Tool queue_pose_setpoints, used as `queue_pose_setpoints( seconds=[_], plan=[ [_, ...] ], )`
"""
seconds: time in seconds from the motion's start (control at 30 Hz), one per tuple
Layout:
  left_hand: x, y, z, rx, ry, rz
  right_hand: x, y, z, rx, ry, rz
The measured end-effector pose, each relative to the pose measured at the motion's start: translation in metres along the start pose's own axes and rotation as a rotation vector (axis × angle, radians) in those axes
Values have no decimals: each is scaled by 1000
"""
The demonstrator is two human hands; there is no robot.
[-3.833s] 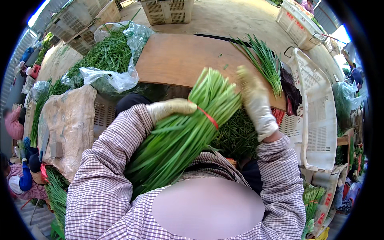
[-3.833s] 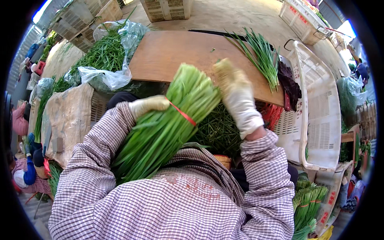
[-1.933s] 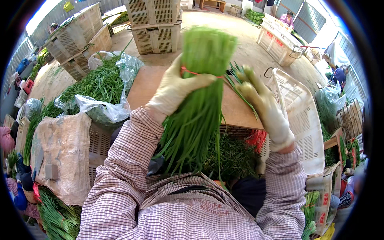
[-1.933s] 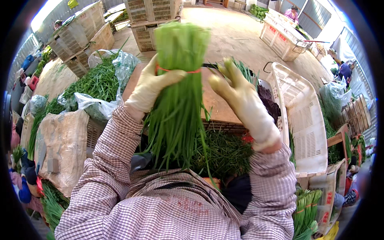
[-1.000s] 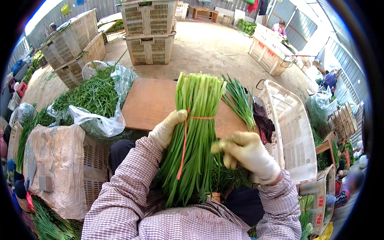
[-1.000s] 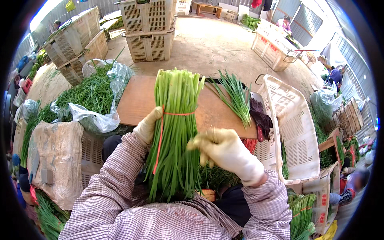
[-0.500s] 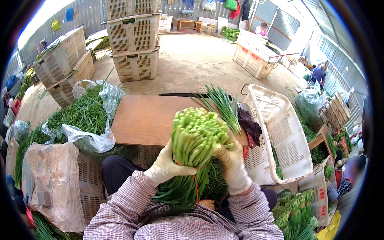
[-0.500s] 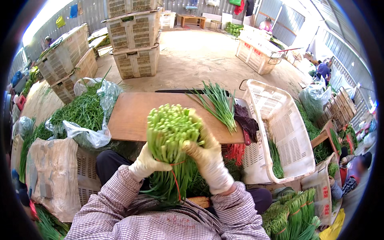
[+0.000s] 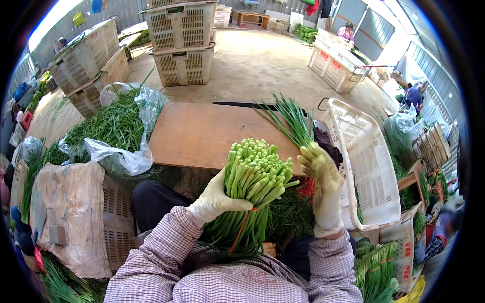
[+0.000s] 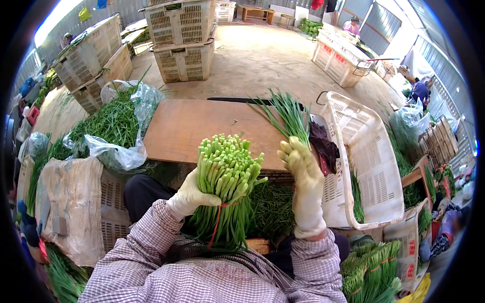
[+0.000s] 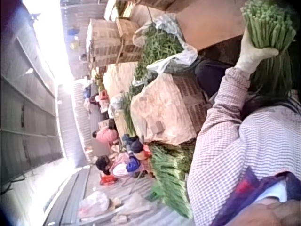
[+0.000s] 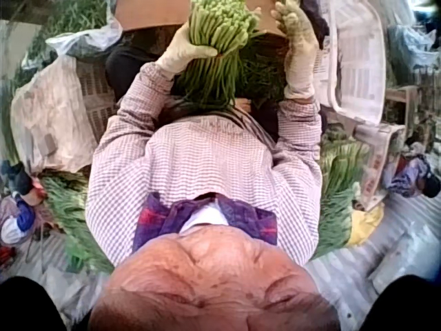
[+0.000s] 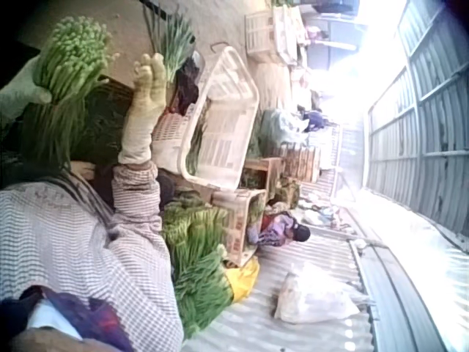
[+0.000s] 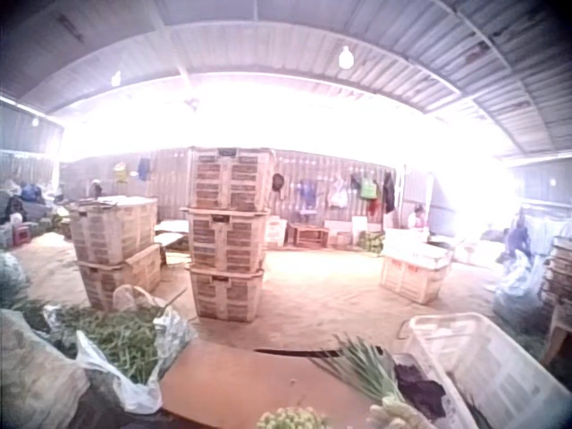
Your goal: The person gathers green onions, aligns them, and ties them into bundles using a red rubber band. The person then trims the root ends with a knife and wipes the bundle with a cloth. The person repeats this process for multiple bundles.
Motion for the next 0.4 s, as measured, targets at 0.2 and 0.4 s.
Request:
queue_pose_setpoints(
  seconds=[0.2, 0.4],
  plan=[
    [-9, -22, -4, -102, -73, -35, 42, -26, -44, 476, 97, 387],
    [-12, -8, -55, -483, -465, 220, 32, -27, -14, 186, 72, 327]
  ],
)
Point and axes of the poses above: each hand's wrist, its own x-axis away from the middle knuckle, its own y-axis out of the back of the hand, z = x × y, the point moved 1 cm from there along -x, towards the middle knuckle, and after that the axes turned 3 degrees about -x, right-handed, at the moved point
